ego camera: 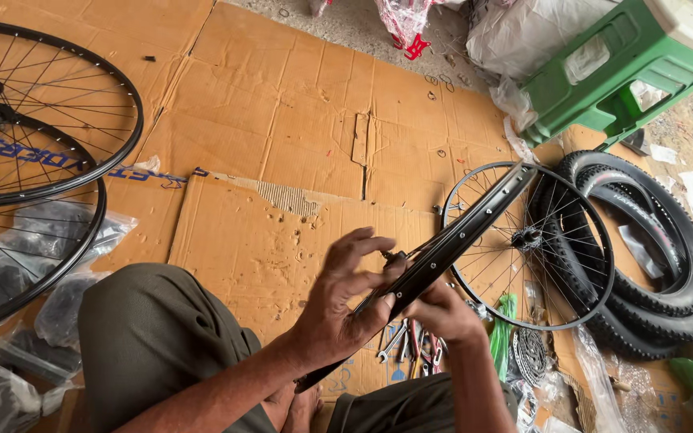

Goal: The person is assembling a bicycle wheel by hand, inserting small white plastic spacers into the rim holes. They rotate the wheel to access different sections and continue the process of placing spacers into the rim.

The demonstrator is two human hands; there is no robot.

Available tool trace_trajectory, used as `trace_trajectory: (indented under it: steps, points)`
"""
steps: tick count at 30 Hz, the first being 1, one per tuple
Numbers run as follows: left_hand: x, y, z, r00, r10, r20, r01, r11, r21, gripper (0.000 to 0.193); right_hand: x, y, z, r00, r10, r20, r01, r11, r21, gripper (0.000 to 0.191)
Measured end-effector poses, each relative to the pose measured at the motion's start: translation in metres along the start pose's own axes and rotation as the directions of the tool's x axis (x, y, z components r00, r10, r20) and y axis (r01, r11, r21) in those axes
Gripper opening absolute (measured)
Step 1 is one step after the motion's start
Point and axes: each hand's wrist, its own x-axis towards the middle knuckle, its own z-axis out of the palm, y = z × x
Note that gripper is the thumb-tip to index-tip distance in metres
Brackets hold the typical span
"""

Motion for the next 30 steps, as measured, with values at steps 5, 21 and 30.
trace_trajectory:
  steps: [5,21,30]
  points:
    - [0.003,-0.006,-0.002,0.996,-0.019,0.082,0.022,0.999,-0.034,0.037,0.003,0.022,0.033,0.783,-0.29,-0.551,-0.02,0.872,-0.488,0.025]
    - [0.002,0.003,0.001,0.999,-0.04,0.004,0.041,0.998,-0.046,0.037,0.001,0.033,0.078,0.592,-0.357,-0.722,0.181,0.932,-0.313,0.029]
    - [-0.001,0.008,0.008,0.998,0.014,-0.068,-0.014,1.0,0.011,0.029,0.005,0.038,0.079,0.364,-0.602,-0.711,0.066,0.778,-0.625,0.028]
